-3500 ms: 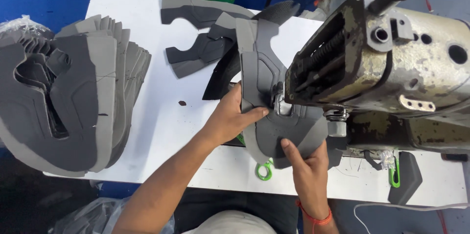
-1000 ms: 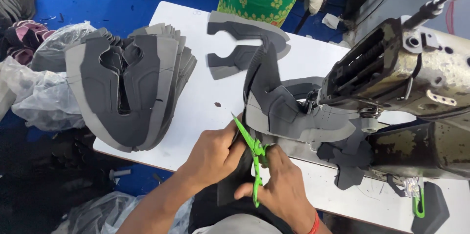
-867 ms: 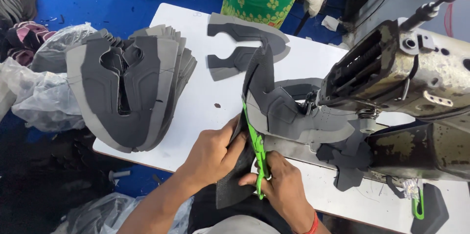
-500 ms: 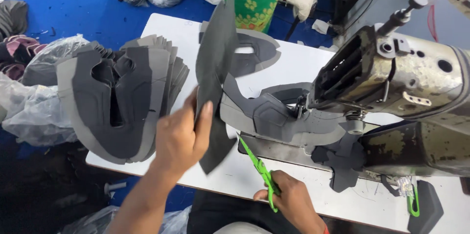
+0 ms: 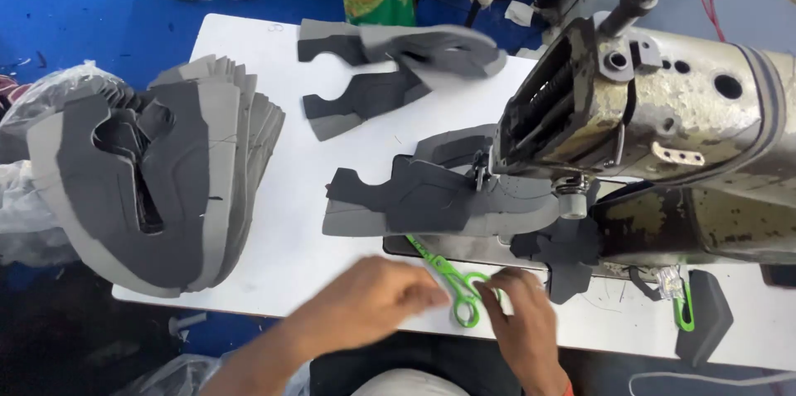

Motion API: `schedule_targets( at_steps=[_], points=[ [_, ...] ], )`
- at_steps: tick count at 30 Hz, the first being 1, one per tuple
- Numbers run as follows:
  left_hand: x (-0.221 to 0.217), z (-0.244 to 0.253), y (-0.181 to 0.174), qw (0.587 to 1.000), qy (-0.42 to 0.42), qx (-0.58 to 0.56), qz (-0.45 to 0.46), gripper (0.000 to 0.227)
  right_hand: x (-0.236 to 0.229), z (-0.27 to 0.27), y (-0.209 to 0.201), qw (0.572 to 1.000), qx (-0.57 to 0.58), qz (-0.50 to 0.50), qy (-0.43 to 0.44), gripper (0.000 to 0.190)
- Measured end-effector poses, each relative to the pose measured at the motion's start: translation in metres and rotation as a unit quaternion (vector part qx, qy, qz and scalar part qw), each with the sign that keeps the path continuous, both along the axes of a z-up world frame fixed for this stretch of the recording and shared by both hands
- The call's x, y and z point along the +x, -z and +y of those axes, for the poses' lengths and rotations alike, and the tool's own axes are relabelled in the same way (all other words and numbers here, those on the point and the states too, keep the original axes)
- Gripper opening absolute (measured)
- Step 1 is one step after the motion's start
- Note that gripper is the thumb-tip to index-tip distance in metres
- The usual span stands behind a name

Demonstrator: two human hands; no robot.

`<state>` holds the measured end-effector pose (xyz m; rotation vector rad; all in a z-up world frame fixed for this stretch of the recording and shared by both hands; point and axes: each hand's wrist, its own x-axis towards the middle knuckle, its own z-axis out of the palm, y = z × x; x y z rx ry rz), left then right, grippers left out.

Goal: The person sews gray and black material pieces using a sewing machine, then trims excess thread with scissors. The person repeats this process for multiple pieces, stacking the finished items on the table.

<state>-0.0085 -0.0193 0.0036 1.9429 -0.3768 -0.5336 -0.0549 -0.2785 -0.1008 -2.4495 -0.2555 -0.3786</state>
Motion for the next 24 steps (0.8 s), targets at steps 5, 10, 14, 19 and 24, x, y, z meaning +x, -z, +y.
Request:
schedule_targets(
  at_steps=[5,10,14,19,24],
  points=[
    [0.006,-0.047,0.077,0.964,-0.012,-0.121,0.236,0.032,0.032,0.004,-0.048,0.985,-0.053,-0.166,0.002,0.032],
    [0.038,-0.071,0.091,0.881,-0.208,-0.366,0.218,0.048,0.061,0.005,-0.053,0.973,-0.162,-0.167,0.004,0.035],
    [0.066,-0.054,0.087,0.871,-0.235,-0.371,0.218,0.028,0.062,0.006,-0.05,0.983,-0.115,-0.143,-0.024,0.038],
    [0.074,-0.041,0.087,0.893,-0.176,-0.335,0.243,0.024,0.06,0.007,-0.05,0.988,-0.079,-0.135,-0.022,0.039],
    [0.074,-0.043,0.088,0.889,-0.193,-0.33,0.252,0.024,0.062,0.007,-0.05,0.988,-0.069,-0.136,-0.023,0.04]
  ],
)
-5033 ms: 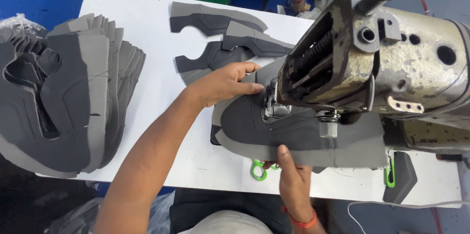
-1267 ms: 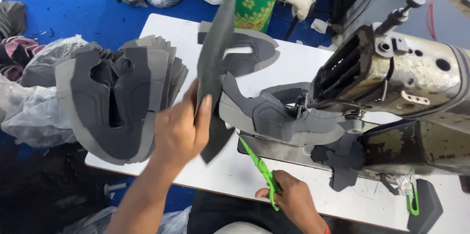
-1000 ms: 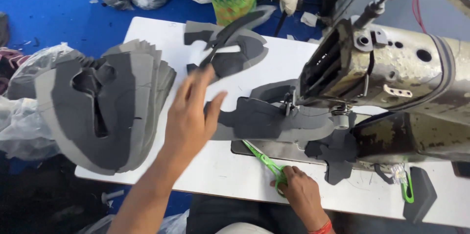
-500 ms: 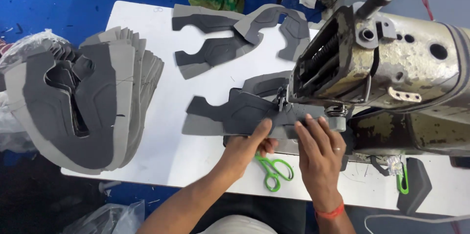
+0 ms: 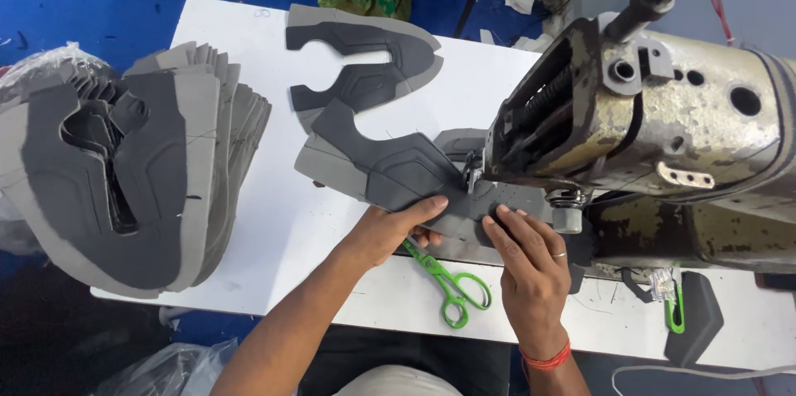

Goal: The person sews gray and black material pieces using a sewing machine, then trims excess thread with scissors. The person repeats this process for multiple pieces, stacking the finished items on the table.

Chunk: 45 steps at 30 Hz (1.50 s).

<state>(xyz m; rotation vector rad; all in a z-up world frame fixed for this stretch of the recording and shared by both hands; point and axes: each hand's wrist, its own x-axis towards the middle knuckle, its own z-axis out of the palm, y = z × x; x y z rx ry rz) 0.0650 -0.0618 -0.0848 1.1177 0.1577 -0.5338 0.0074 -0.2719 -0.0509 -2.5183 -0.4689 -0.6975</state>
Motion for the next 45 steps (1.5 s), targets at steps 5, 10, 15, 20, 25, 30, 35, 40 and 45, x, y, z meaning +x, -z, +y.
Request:
schedule_targets(
  at_steps=[5,10,15,20,25,30,35,40,45],
  points=[
    [0.004,-0.002,-0.003,1.0,-0.009,-0.014,-0.016,0.026,0.011,0.002,-0.007,1.0,-0.015,-0.022,0.006,0.039],
    [0.013,-0.008,-0.001,0.998,-0.035,-0.038,-0.022,0.024,0.022,0.001,-0.006,0.999,-0.02,-0.041,0.017,0.042],
    [0.027,-0.012,0.014,0.996,-0.043,-0.047,-0.055,0.021,0.031,0.004,-0.005,0.999,-0.004,-0.047,0.022,0.051],
    [0.03,-0.018,0.02,0.946,-0.133,0.105,-0.277,0.021,0.025,0.0,0.022,0.997,0.053,-0.011,0.061,0.046],
    [0.022,-0.018,0.032,0.908,-0.184,0.169,-0.337,0.029,-0.018,0.002,0.062,0.959,0.278,0.039,0.038,0.034],
    [-0.002,0.003,0.098,0.975,0.034,0.132,-0.175,0.032,-0.069,-0.014,0.127,0.949,0.178,0.257,0.043,0.026],
    [-0.064,0.04,0.075,0.903,0.1,0.358,-0.215,0.024,-0.079,-0.009,0.145,0.982,0.13,0.136,0.015,0.024],
    [-0.124,0.063,0.123,0.864,0.091,0.421,-0.26,0.017,-0.071,-0.005,0.147,0.99,0.098,0.104,-0.001,0.029],
    [-0.153,0.067,0.179,0.798,0.022,0.471,-0.377,0.011,-0.071,-0.004,0.158,0.991,0.096,0.097,0.008,0.026]
  ],
)
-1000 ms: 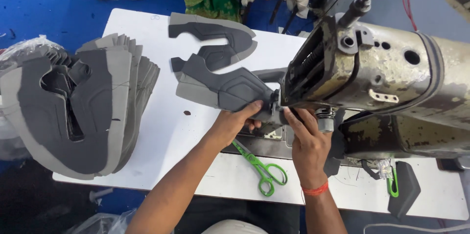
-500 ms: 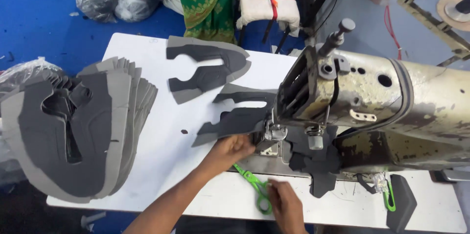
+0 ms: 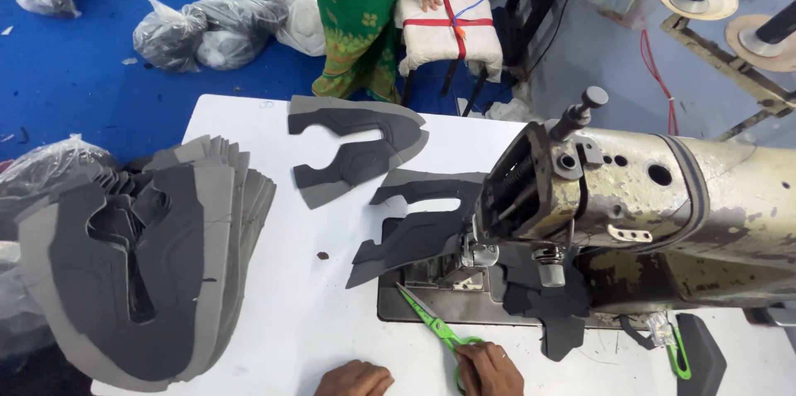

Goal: The person sews gray and black material pieces using a sewing machine, then trims excess thread with scissors. The person repeats this process for multiple pieces, stacking the finished items on the table.

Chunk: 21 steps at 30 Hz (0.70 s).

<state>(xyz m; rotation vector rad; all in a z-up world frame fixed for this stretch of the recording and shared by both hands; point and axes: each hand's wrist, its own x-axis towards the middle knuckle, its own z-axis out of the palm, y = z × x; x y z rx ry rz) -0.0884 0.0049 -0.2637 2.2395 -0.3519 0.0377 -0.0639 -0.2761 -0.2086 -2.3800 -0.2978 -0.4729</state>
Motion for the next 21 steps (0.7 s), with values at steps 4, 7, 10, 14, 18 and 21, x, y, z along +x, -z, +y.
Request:
schedule_targets(
  at_steps=[4,7,10,14,18,21],
  points=[
    [0.003,-0.003,0.008,0.996,0.065,0.048,-0.04,0.015,0.001,0.0,0.001,1.0,0.0,-0.008,-0.005,0.026],
    [0.002,-0.005,0.01,0.995,0.062,0.072,-0.043,0.016,-0.001,-0.001,0.004,1.0,-0.005,-0.004,0.002,0.026],
    [0.002,-0.006,0.002,0.995,0.056,0.076,-0.027,0.015,-0.004,-0.001,0.003,0.999,-0.026,0.041,0.013,0.028],
    [0.004,-0.016,-0.011,0.997,-0.021,0.073,-0.011,0.013,-0.005,0.0,-0.005,0.998,-0.015,0.063,0.019,0.028],
    [0.006,-0.024,-0.014,0.994,-0.084,0.072,0.0,0.013,-0.007,-0.003,0.01,0.996,0.018,0.065,0.057,0.024],
    [0.005,-0.024,-0.013,0.992,-0.096,0.083,0.004,0.013,-0.008,-0.002,0.007,0.997,0.019,0.046,0.052,0.025]
  ],
)
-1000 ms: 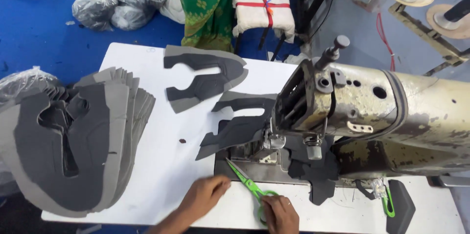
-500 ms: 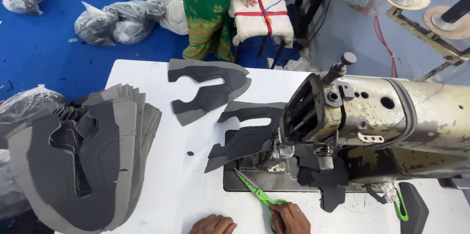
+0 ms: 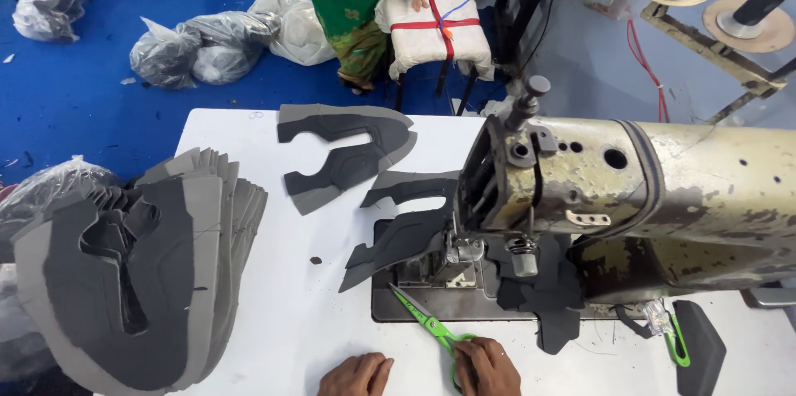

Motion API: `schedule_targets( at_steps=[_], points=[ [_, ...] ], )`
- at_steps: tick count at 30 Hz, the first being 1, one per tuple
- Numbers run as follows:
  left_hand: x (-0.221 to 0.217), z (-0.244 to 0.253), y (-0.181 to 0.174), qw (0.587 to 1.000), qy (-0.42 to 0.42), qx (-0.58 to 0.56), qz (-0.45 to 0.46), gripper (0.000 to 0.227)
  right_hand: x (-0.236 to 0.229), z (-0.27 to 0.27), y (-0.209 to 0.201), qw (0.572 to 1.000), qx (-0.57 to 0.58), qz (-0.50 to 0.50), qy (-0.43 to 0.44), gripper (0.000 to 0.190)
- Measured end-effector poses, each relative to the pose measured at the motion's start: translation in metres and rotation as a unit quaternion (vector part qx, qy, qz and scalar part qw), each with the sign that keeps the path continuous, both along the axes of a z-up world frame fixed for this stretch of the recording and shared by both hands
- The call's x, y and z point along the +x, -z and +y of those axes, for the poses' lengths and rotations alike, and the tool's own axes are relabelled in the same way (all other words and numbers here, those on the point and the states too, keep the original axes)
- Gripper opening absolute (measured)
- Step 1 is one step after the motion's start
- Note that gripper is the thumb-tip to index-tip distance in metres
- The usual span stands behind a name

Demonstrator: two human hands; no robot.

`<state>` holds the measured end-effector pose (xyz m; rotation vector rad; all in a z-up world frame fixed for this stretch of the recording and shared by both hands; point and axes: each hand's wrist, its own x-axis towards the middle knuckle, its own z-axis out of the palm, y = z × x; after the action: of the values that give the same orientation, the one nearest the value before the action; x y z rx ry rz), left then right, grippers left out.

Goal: The person sews gray and black material pieces using a sewing machine, then trims excess thread with scissors. The person repeats this process for multiple pieces, stacking the finished items on the table.

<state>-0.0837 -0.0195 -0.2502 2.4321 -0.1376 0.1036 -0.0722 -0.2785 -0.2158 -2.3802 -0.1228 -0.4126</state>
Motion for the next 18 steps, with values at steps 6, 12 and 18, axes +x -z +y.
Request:
schedule_targets(
  at_steps=[6,12,18],
  points=[
    [0.0,-0.003,-0.019,1.0,-0.008,0.013,-0.023,0.015,0.003,-0.002,-0.003,0.997,-0.025,-0.061,-0.027,0.026],
    [0.001,-0.003,-0.026,0.999,-0.013,0.021,0.023,0.015,0.003,0.002,-0.018,0.999,-0.023,-0.044,-0.017,0.023],
    [0.0,-0.007,-0.026,0.999,-0.024,0.031,0.017,0.015,0.0,0.005,-0.036,1.0,-0.007,0.001,-0.007,0.022]
  ],
)
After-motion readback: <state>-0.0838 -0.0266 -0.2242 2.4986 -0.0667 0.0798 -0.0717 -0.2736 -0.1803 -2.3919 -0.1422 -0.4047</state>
